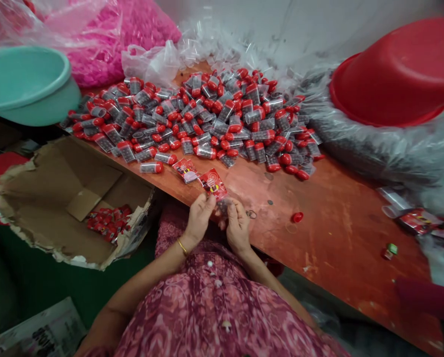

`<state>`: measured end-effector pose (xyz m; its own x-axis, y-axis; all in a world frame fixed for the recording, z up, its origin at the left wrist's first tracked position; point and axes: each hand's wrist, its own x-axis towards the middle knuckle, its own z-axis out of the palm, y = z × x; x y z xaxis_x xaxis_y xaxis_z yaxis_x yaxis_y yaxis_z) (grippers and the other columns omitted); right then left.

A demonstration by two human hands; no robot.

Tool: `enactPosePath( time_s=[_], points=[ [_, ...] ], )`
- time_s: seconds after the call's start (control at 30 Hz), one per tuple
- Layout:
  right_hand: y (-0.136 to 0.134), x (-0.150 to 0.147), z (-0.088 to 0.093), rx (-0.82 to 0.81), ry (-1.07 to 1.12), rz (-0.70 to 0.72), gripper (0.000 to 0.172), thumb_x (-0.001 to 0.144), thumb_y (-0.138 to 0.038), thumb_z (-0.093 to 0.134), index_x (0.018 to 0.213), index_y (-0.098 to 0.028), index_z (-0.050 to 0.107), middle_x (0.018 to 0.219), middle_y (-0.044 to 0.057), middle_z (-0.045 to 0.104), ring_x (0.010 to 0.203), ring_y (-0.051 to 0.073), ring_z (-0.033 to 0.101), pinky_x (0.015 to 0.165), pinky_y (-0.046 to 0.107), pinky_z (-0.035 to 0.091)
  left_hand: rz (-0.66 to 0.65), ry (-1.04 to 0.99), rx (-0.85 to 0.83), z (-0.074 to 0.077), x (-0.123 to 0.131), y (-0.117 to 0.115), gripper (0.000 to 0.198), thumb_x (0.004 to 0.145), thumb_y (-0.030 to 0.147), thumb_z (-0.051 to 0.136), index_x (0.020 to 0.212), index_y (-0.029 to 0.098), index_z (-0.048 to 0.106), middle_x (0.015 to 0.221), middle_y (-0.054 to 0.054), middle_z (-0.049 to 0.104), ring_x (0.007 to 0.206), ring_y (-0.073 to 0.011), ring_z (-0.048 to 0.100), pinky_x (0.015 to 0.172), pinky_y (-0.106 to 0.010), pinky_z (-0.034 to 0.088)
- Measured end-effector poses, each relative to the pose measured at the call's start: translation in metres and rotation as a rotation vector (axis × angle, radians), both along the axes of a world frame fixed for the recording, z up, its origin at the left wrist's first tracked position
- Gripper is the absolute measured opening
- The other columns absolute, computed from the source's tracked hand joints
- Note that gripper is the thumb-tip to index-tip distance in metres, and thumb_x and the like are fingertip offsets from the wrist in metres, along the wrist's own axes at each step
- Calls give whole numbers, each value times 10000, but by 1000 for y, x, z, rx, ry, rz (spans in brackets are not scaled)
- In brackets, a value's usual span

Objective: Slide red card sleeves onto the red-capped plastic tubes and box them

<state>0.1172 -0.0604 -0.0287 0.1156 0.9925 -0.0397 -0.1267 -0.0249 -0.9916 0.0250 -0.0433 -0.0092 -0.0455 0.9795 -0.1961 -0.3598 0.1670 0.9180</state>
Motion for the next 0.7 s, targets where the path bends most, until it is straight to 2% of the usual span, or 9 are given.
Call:
enactPosePath(
  time_s=[0.1, 0.2, 0.27, 0.3, 0.37, 0.47, 0.53, 0.6, 0.7],
  points=[
    [-3, 1, -5, 50, -54, 13, 296, 890, -472, 413, 963, -207, 522, 614, -42, 555, 376, 66, 406, 358, 203, 338, -51, -45, -59, -3, -1, 10, 429, 665, 555, 666, 663, 129, 617, 562, -2, 595, 514, -89, 516, 516, -210, 412],
    [-3, 4, -8, 175, -235, -86, 273, 874, -438, 464, 981, -202, 547, 780, 22, 624, 607, 118, 569, 555, 251, 473, -97, -66, -102, -5, 3, 14, 419, 609, 526, 715, 694, 118, 670, 630, -35, 654, 619, -130, 593, 608, -243, 465],
    [-1, 5, -6, 219, -286, -113, 265, 863, -435, 487, 960, -200, 560, 871, 47, 636, 767, 147, 604, 687, 281, 497, -90, -56, -99, -4, 5, 14, 397, 600, 496, 729, 711, 117, 689, 640, -31, 661, 634, -129, 597, 620, -241, 473],
    [-1, 5, -4, 212, -262, -103, 262, 864, -441, 484, 941, -202, 558, 859, 42, 633, 766, 144, 604, 689, 278, 498, -86, -38, -96, -2, 6, 13, 380, 600, 478, 735, 707, 116, 691, 625, -22, 653, 600, -113, 580, 589, -225, 463],
    [-1, 3, 0, 129, -136, -32, 262, 877, -459, 458, 899, -210, 538, 748, 3, 606, 603, 108, 568, 558, 239, 481, -91, 8, -90, 1, 6, 12, 354, 611, 456, 732, 665, 111, 678, 541, 7, 600, 485, -71, 503, 476, -188, 401],
    [-2, 0, 4, -31, 73, 55, 280, 875, -497, 448, 866, -222, 495, 588, -63, 520, 350, 54, 384, 325, 186, 317, -121, 73, -82, 5, 6, 8, 376, 633, 467, 713, 560, 113, 610, 417, 49, 471, 376, -40, 387, 368, -173, 287],
    [-1, 1, 6, -59, 150, 32, 300, 853, -523, 478, 849, -223, 489, 515, -92, 454, 306, 44, 324, 287, 174, 258, -150, 88, -78, 5, 8, 4, 395, 630, 489, 710, 564, 124, 575, 410, 55, 456, 364, -49, 405, 361, -175, 303],
    [1, 2, 7, -58, 206, 16, 320, 835, -536, 501, 806, -218, 494, 486, -102, 414, 305, 39, 316, 291, 166, 267, -166, 49, -59, 1, 10, -1, 415, 653, 528, 679, 605, 140, 541, 439, 58, 472, 358, -63, 442, 367, -185, 352],
    [6, 5, 9, -100, 307, 102, 358, 832, -545, 497, 724, -204, 476, 533, -91, 467, 296, 16, 282, 310, 168, 312, -164, -52, -7, -4, 9, -3, 419, 756, 569, 556, 674, 163, 498, 502, 57, 495, 344, -70, 465, 368, -197, 401]
  ],
)
